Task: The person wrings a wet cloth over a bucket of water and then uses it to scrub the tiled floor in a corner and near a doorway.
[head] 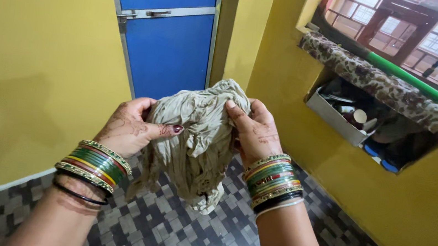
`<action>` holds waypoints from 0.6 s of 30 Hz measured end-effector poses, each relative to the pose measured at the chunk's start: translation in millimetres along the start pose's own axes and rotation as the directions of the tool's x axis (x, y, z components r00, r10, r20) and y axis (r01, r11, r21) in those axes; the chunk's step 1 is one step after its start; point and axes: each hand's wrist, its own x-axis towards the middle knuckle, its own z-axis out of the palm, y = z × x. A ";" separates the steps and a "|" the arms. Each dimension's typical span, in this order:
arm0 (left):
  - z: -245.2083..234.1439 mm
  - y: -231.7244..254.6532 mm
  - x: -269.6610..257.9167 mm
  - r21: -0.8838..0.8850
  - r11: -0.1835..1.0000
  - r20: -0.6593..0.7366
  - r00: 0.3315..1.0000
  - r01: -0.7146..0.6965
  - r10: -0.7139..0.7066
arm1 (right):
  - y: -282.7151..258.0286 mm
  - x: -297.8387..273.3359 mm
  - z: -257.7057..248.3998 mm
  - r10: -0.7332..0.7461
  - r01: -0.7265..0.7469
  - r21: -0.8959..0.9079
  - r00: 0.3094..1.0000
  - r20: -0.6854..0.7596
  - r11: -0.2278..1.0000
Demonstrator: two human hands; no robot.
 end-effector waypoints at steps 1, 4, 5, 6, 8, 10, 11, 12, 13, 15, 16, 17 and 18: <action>6.0 -1.8 12.1 -0.025 1.000 0.004 1.000 -0.007 0.007 | 0.5 11.9 -4.2 -0.001 0.001 0.002 1.000 0.000 1.000; 25.3 -4.4 54.5 0.006 1.000 0.002 1.000 -0.003 0.003 | 2.1 50.4 -24.5 0.012 -0.012 0.038 1.000 0.006 0.999; 33.6 -6.7 64.0 0.056 0.998 -0.007 1.000 0.019 -0.019 | 2.6 61.4 -32.4 0.005 -0.006 0.029 1.000 0.013 1.000; 41.8 -8.9 73.7 0.053 0.998 -0.007 1.000 0.026 -0.025 | 2.6 72.2 -40.6 -0.001 0.001 0.019 1.000 0.020 1.000; 55.9 -10.1 104.6 0.037 0.998 -0.055 0.998 0.040 -0.038 | -3.2 103.3 -56.9 0.015 -0.015 -0.013 0.999 0.040 1.000; 78.8 -12.7 123.9 -0.028 0.998 -0.044 0.997 0.057 -0.058 | -3.7 121.4 -79.0 0.053 -0.051 -0.044 0.997 0.061 0.998; 87.2 -12.2 141.0 -0.091 0.994 -0.028 0.998 0.053 -0.055 | -6.5 137.4 -87.8 0.031 -0.026 -0.051 0.995 0.095 0.998; 94.7 -12.1 155.5 -0.094 0.994 -0.036 0.998 0.050 -0.053 | -9.3 154.1 -96.8 0.009 -0.002 -0.056 0.992 0.129 0.998; 105.1 -12.0 165.6 -0.220 0.975 -0.022 0.999 0.027 -0.032 | -11.6 168.1 -108.4 0.009 -0.001 -0.062 0.991 0.132 0.998; 125.0 -10.6 184.4 -0.346 0.938 -0.014 1.000 0.004 -0.010 | -12.5 193.5 -130.3 -0.046 0.072 -0.237 0.993 0.111 0.969; 132.4 -10.5 190.8 -0.389 0.921 -0.032 0.999 0.019 -0.035 | -11.8 205.4 -139.7 -0.045 0.072 -0.241 0.992 0.114 0.968; 139.5 -10.6 196.6 -0.430 0.902 -0.046 0.997 0.038 -0.064 | -10.2 216.0 -147.8 -0.054 0.072 -0.238 0.995 0.083 0.969; 147.4 -10.3 204.4 -0.432 0.901 -0.047 0.996 0.042 -0.069 | -8.7 225.4 -155.2 -0.062 0.073 -0.235 0.997 0.053 0.969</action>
